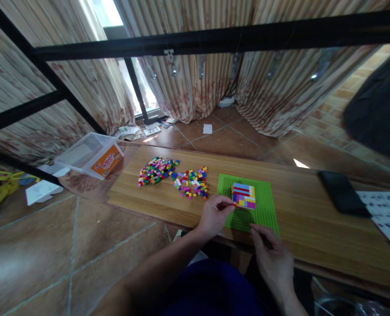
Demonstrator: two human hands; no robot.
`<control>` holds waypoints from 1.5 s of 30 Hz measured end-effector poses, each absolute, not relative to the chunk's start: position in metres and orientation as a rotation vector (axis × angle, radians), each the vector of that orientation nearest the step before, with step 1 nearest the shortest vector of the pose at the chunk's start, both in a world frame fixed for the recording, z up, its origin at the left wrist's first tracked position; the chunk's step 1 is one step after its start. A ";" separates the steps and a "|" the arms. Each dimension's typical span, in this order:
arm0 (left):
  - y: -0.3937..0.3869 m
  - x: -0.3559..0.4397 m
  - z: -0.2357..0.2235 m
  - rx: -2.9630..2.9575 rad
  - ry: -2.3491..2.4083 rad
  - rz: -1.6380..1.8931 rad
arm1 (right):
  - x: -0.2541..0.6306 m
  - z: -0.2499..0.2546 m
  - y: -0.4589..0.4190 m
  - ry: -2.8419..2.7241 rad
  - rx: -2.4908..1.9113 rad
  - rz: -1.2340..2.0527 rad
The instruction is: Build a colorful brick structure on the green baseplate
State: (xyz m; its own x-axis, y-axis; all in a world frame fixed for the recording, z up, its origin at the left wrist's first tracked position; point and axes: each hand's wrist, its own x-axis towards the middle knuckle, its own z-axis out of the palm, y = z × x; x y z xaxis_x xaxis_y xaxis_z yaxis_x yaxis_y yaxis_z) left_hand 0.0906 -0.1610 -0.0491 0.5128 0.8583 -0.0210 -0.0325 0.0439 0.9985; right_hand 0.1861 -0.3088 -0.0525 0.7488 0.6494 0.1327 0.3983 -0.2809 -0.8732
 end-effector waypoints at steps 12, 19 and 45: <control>-0.156 0.095 -0.048 1.651 0.740 0.879 | 0.198 -0.053 -0.314 -0.763 -1.938 0.286; -0.156 0.098 -0.056 1.685 0.732 0.915 | 0.201 -0.051 -0.309 -0.780 -1.932 0.267; -0.152 0.106 -0.068 1.338 0.732 0.834 | 0.204 -0.061 -0.226 -0.699 -1.953 0.169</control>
